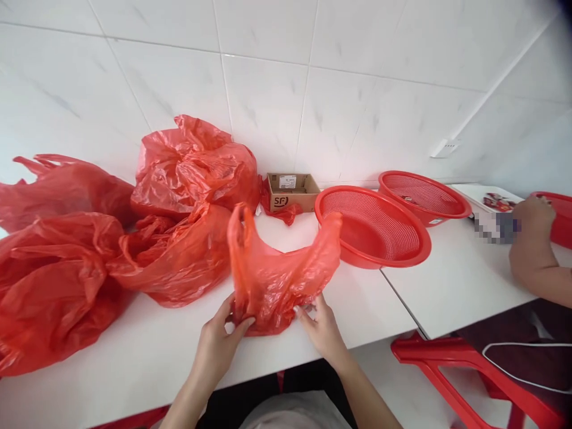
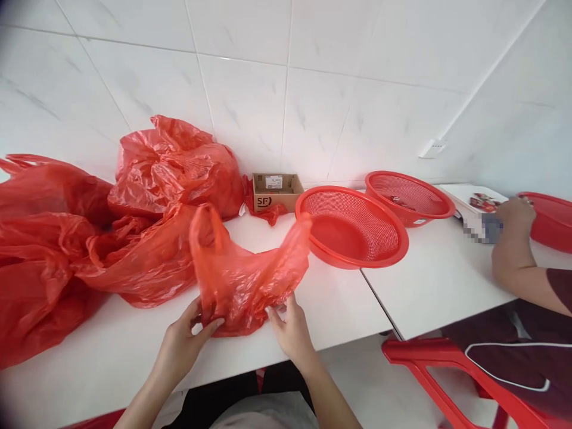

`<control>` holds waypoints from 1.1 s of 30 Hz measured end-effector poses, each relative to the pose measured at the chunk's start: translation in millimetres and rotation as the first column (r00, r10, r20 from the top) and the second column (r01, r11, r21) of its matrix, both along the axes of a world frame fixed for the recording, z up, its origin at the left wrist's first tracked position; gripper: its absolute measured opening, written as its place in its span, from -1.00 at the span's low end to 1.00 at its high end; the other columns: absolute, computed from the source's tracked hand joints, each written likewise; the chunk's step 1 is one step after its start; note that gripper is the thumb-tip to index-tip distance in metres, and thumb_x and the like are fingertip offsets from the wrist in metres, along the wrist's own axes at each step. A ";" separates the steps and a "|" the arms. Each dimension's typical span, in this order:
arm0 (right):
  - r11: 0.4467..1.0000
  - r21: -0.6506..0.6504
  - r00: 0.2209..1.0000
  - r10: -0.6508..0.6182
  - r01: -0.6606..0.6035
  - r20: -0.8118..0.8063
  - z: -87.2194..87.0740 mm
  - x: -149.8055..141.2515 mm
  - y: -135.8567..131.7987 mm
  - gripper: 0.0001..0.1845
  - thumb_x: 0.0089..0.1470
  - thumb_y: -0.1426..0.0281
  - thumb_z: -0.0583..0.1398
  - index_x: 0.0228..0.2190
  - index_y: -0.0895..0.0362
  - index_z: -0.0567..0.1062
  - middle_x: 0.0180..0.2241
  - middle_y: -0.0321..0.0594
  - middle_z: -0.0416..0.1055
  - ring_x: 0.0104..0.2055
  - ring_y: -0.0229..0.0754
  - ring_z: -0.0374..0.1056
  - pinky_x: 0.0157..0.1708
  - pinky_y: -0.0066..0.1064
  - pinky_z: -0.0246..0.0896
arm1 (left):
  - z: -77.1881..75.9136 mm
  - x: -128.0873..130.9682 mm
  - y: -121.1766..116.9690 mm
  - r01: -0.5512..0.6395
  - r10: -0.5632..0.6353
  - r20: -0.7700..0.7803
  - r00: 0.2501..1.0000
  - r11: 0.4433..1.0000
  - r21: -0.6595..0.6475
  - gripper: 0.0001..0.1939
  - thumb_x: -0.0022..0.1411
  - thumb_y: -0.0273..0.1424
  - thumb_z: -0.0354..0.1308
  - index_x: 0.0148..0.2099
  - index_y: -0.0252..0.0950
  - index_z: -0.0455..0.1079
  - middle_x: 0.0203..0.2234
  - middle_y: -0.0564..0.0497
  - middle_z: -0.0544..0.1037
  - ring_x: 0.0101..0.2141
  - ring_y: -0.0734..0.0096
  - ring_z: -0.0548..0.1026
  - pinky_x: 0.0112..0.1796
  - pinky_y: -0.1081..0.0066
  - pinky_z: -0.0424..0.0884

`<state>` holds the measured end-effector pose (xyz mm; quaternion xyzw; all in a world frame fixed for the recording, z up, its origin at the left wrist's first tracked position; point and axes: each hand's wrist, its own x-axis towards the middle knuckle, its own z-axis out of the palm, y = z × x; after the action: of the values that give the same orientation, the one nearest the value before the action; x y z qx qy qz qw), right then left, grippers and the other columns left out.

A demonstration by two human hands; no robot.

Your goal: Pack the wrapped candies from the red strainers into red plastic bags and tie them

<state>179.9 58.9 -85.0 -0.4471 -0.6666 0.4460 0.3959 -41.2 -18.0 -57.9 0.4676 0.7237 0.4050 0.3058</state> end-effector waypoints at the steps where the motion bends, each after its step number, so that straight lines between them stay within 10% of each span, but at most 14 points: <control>1: 1.000 -0.031 0.998 -0.003 0.001 -0.061 1.1 1.1 5.8 -0.58 0.17 0.22 0.15 0.05 0.01 0.26 -0.20 -0.13 0.53 -0.19 -0.02 0.48 -0.14 -0.12 0.40 | 3.8 -1.5 4.8 0.024 -0.025 0.017 1.000 0.998 0.052 -0.49 0.17 -0.16 0.19 0.14 -0.19 0.32 -0.20 0.00 0.61 -0.17 0.20 0.56 -0.07 0.24 0.43; 6: 0.990 -0.096 0.962 -0.121 0.100 -0.246 12.0 20.4 34.6 -0.63 0.18 0.25 0.13 0.01 0.00 0.29 -0.07 -0.08 0.50 -0.05 -0.01 0.46 -0.10 -0.11 0.40 | 11.2 -11.4 17.9 0.002 -0.029 0.100 0.995 0.965 0.263 -0.57 0.21 -0.17 0.18 0.10 -0.15 0.38 0.02 -0.03 0.55 0.06 0.18 0.47 0.10 0.23 0.32; 12: 0.970 -0.031 0.957 -0.243 0.241 -0.156 24.1 41.1 38.5 -0.63 0.15 0.31 0.12 0.01 0.02 0.32 0.00 -0.04 0.43 0.02 -0.04 0.41 0.06 -0.04 0.30 | 13.0 -19.8 12.2 0.078 -0.075 -0.060 0.995 0.996 0.032 -0.43 0.23 -0.13 0.12 0.27 -0.01 0.20 0.13 -0.03 0.46 0.03 0.13 0.49 0.02 0.13 0.41; 22: 0.882 0.419 0.975 -0.217 0.215 -0.044 103.6 5.9 87.2 -0.48 0.21 0.27 0.11 0.17 0.04 0.20 0.22 -0.02 0.22 0.27 -0.03 0.15 0.23 -0.02 0.11 | 94.9 5.9 82.4 0.143 -0.046 -0.260 0.965 0.919 0.368 -0.32 0.10 -0.11 0.27 0.24 -0.11 0.23 0.13 -0.13 0.37 0.14 0.03 0.33 0.13 -0.02 0.24; 28: 0.882 0.465 0.884 -0.150 -0.084 0.443 130.2 -19.5 163.6 -0.42 0.10 0.52 0.08 0.17 0.15 0.24 0.09 0.07 0.37 0.20 0.08 0.21 0.16 0.02 0.10 | 130.1 13.7 101.4 0.288 -0.305 -0.018 0.952 0.876 0.386 -0.77 0.26 -0.19 0.13 -0.20 -0.21 0.50 -0.12 -0.05 0.53 -0.05 0.20 0.48 -0.02 0.22 0.39; 33: 0.883 0.381 0.854 0.042 -0.274 0.518 153.9 -4.3 179.8 -0.60 -0.05 0.63 0.13 -0.16 0.10 0.51 -0.26 -0.18 0.55 -0.11 -0.07 0.42 0.03 -0.11 0.21 | 145.0 -18.1 79.2 0.050 -0.255 0.475 0.842 0.914 0.402 -0.81 0.18 -0.24 0.23 -0.28 -0.26 0.51 0.12 -0.08 0.44 0.08 0.07 0.41 -0.06 0.27 0.44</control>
<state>175.6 238.7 69.0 -0.3869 -0.8641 0.1851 0.2633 -59.3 61.2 87.2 0.4479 0.4835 0.6199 0.4259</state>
